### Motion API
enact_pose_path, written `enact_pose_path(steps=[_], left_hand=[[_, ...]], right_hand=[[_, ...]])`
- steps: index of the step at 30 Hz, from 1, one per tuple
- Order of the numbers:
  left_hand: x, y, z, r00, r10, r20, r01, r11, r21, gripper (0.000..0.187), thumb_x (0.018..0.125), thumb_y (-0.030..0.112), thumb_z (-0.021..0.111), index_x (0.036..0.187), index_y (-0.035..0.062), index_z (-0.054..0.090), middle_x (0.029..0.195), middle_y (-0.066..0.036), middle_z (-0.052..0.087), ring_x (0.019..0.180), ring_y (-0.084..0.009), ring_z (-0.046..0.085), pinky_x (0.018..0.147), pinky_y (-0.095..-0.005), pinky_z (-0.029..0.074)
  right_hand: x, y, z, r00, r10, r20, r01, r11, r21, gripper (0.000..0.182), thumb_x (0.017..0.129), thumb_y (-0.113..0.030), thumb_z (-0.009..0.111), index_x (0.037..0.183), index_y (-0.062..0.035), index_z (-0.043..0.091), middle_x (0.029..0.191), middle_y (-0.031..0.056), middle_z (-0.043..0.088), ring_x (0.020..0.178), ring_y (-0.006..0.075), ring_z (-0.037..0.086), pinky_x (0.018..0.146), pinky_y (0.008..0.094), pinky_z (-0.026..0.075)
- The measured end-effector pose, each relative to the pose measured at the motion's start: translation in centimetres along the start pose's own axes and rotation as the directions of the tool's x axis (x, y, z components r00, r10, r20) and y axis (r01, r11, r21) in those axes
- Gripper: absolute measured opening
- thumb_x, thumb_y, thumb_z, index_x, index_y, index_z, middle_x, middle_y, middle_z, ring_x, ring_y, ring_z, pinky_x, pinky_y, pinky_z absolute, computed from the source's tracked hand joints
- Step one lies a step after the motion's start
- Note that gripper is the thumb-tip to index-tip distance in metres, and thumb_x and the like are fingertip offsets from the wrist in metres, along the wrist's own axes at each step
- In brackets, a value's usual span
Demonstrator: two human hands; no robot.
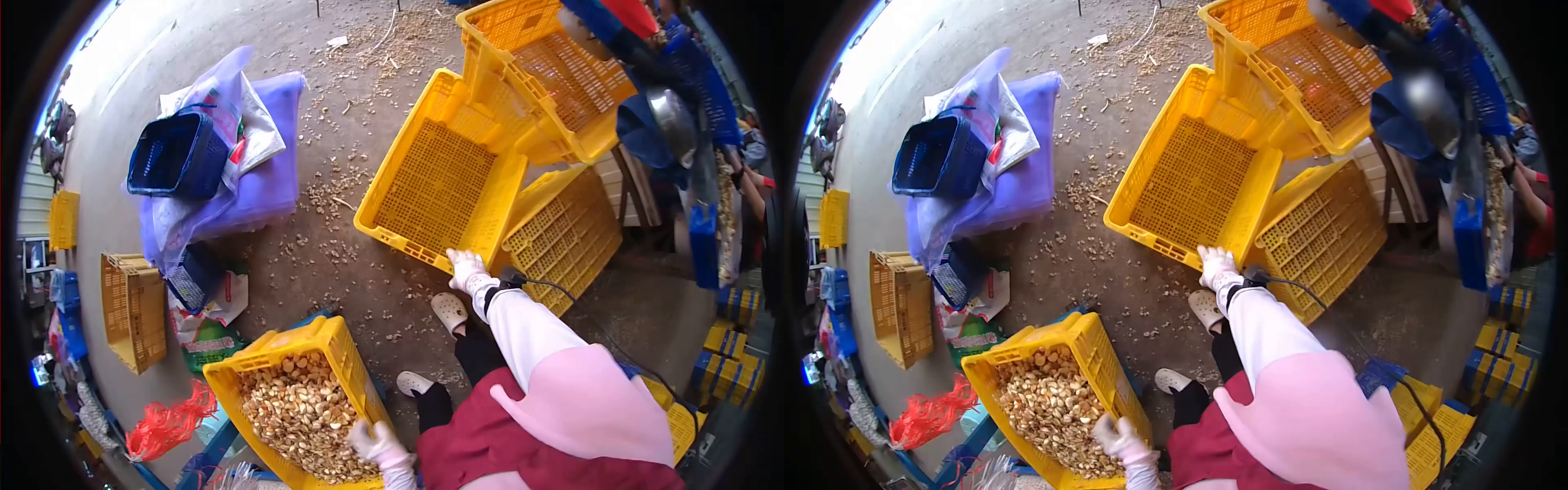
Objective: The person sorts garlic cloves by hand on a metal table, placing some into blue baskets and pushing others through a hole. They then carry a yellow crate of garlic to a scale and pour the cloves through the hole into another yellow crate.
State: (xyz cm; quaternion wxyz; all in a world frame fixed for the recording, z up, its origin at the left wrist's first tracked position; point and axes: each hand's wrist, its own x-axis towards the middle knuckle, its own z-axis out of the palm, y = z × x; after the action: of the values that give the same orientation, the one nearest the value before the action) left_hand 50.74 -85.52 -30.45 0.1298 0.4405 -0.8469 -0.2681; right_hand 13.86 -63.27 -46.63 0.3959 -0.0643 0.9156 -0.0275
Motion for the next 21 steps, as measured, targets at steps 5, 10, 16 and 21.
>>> enact_pose_path(steps=[5,10,16,21], left_hand=[[2.8,13.3,7.1,0.925,-0.095,0.368,0.213,0.931,-0.295,0.017,0.079,0.005,0.070,0.096,0.0040,0.069,0.097,-0.012,0.065,0.086,-0.0225,0.066,0.077,-0.0370,0.055],[8.5,19.5,10.8,0.679,-0.285,0.677,0.632,0.697,-0.340,0.075,0.084,0.015,0.079,0.147,-0.0013,0.042,0.140,-0.023,0.052,0.121,-0.0305,0.059,0.102,-0.0374,0.050],[13.8,31.6,14.5,0.604,-0.507,0.615,0.727,0.667,-0.163,0.072,0.075,0.005,0.078,0.139,0.0002,0.043,0.111,-0.013,0.065,0.090,-0.0267,0.064,0.077,-0.0413,0.055],[14.4,31.8,13.1,0.778,-0.383,0.498,0.568,0.767,-0.297,0.060,0.069,-0.005,0.071,0.126,-0.0005,0.053,0.099,-0.010,0.064,0.077,-0.0249,0.062,0.069,-0.0414,0.053]], right_hand=[[3.1,0.5,3.2,0.999,0.009,-0.031,-0.003,0.984,0.181,0.027,0.093,-0.016,0.054,0.118,-0.0121,0.062,0.105,0.0148,0.073,0.102,0.0372,0.069,0.086,0.0448,0.054],[-8.8,-2.4,-10.1,0.969,-0.240,0.049,0.228,0.956,0.184,0.025,0.087,-0.010,0.052,0.111,-0.0028,0.055,0.101,0.0221,0.072,0.098,0.0372,0.071,0.083,0.0465,0.056],[-17.4,-4.4,-12.5,0.940,-0.340,0.037,0.312,0.897,0.314,0.028,0.090,-0.024,0.058,0.109,-0.0041,0.054,0.091,0.0197,0.073,0.089,0.0391,0.072,0.077,0.0496,0.056],[-21.4,-0.6,-13.5,0.870,-0.441,-0.220,0.483,0.676,0.557,0.068,0.080,-0.048,0.072,0.129,-0.0029,0.055,0.113,0.0250,0.068,0.113,0.0376,0.064,0.094,0.0484,0.051]])
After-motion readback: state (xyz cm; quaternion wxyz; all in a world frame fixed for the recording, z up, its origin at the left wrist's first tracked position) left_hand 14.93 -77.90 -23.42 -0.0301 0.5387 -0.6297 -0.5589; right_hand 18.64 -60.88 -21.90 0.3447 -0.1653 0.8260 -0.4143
